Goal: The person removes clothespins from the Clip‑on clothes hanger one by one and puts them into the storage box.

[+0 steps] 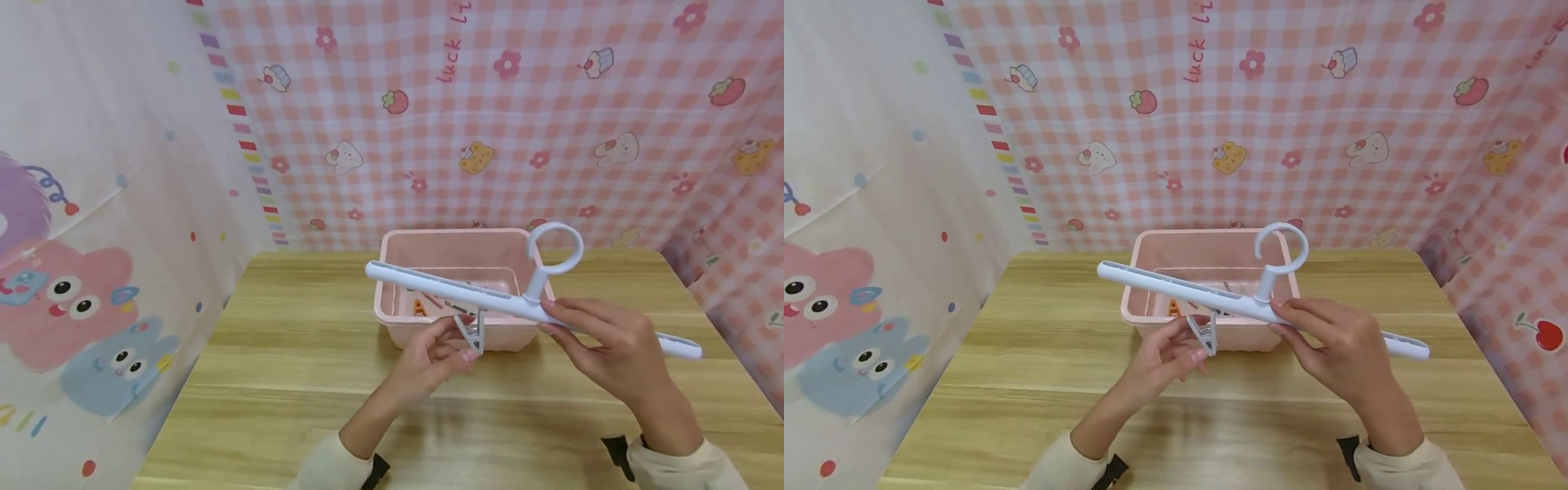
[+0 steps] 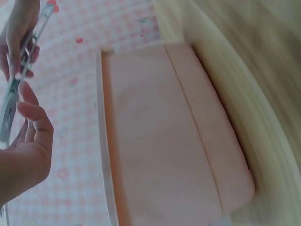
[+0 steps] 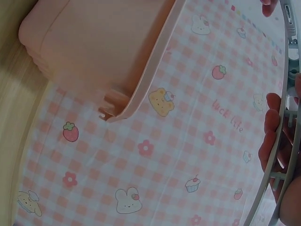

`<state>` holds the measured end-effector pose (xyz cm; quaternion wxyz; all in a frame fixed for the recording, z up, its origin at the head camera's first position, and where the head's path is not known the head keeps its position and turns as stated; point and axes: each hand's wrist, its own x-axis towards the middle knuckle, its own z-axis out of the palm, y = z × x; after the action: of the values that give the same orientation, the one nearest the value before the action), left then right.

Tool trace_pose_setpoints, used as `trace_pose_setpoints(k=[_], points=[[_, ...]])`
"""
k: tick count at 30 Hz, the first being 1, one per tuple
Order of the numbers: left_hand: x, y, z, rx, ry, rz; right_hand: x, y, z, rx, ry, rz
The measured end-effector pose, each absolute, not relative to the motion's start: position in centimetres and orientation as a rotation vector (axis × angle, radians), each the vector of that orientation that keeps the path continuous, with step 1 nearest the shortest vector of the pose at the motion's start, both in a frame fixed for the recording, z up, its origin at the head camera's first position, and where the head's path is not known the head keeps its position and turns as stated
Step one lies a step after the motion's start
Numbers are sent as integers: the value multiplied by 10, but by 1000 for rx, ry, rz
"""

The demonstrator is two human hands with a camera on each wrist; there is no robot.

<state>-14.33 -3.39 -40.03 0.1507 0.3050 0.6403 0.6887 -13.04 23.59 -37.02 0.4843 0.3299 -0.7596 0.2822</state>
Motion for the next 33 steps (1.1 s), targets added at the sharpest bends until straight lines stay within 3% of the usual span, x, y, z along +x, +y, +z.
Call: trace_pose_setpoints(k=[13, 19, 28, 33], points=[[-127, -15, -403, 735, 1729, 2170, -131, 232, -370, 816, -1861, 584], [-127, -21, -401, 725, 2094, 2121, -131, 231, -369, 821, -1882, 572], [-141, -29, -408, 1528, 3387, 1449, -130, 231, -369, 832, -1900, 560], [-141, -30, -408, 1594, 3456, 1403, -129, 231, -369, 834, -1907, 560]])
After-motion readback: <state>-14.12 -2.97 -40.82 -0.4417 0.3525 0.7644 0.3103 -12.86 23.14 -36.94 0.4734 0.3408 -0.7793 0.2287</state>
